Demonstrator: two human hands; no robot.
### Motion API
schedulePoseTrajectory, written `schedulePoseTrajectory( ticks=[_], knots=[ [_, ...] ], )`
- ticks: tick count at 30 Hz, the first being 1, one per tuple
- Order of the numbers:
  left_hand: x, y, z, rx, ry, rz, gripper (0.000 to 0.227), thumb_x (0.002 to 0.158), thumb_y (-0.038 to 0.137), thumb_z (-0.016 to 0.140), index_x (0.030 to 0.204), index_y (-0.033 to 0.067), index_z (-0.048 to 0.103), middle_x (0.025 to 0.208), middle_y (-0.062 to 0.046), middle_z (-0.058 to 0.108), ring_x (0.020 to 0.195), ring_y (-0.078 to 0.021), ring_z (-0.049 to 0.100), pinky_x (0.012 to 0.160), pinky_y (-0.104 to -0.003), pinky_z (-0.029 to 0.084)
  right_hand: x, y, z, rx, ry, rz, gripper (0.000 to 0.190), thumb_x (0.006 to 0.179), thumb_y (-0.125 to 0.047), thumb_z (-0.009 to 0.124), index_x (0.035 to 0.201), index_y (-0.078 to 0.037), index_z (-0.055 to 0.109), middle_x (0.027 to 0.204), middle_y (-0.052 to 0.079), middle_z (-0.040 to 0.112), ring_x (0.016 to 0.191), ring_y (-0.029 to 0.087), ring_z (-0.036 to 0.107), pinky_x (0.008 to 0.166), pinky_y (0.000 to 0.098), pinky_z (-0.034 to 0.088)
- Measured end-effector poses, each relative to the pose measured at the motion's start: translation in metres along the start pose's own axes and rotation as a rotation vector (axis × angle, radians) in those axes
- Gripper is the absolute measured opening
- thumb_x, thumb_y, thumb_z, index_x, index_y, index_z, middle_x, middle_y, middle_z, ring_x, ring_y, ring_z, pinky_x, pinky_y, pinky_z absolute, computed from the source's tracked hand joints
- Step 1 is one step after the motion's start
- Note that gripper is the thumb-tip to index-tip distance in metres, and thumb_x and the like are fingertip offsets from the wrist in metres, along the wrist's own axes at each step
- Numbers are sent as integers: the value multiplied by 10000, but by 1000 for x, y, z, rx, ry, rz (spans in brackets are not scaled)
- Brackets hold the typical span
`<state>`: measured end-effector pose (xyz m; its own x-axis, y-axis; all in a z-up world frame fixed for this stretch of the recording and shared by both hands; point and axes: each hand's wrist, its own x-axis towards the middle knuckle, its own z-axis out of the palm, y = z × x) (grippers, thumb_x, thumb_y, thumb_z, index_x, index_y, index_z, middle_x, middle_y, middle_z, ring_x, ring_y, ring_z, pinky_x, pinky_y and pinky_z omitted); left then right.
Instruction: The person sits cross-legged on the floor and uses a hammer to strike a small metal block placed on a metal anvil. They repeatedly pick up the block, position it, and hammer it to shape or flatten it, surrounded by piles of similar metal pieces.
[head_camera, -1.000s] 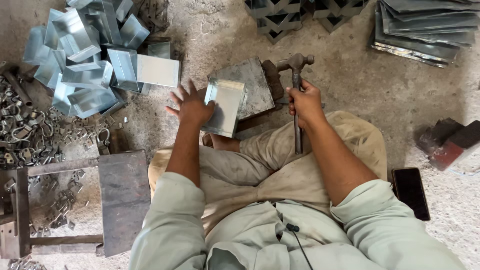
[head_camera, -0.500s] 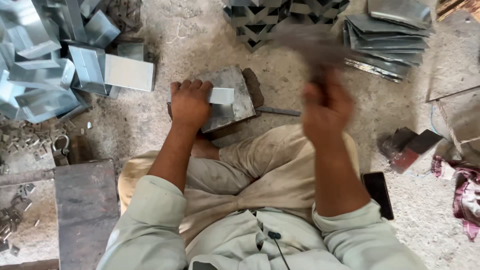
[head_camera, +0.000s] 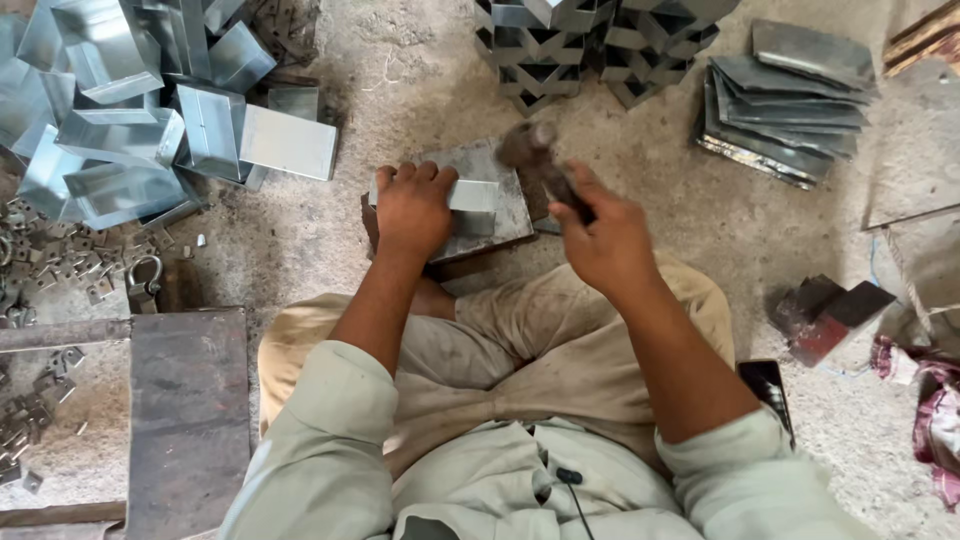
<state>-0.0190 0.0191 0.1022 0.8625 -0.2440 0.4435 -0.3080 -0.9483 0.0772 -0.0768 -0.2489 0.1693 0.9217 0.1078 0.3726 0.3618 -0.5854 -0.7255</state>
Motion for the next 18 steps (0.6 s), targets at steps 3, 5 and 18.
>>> schedulePoseTrajectory(
  ticks=[3, 5, 18],
  knots=[
    [-4, -1, 0, 4, -11, -6, 232, 802, 150, 624, 1012, 185, 715, 982, -43, 696, 995, -295, 636, 956, -513, 390, -8, -20, -19, 281, 173, -11, 483, 1054, -208, 679, 1489, -29, 568, 889, 105, 657, 691, 86, 568, 620, 257, 470],
    [-3, -1, -2, -6, -22, -5, 230, 800, 154, 622, 1010, 179, 713, 981, -50, 694, 998, -302, 635, 956, -515, 387, -11, -20, -16, 386, 289, -78, 422, 1100, -216, 658, 1473, -42, 569, 886, 111, 630, 732, 76, 562, 653, 239, 468],
    [-8, 5, 1, -14, -63, -56, 203, 855, 139, 596, 1013, 190, 713, 999, -55, 696, 1016, -307, 636, 972, -545, 386, -5, 5, 27, 47, 46, -120, 403, 1044, -148, 664, 1397, 31, 589, 1020, 258, 693, 861, 364, 694, 748, 345, 547]
  ],
)
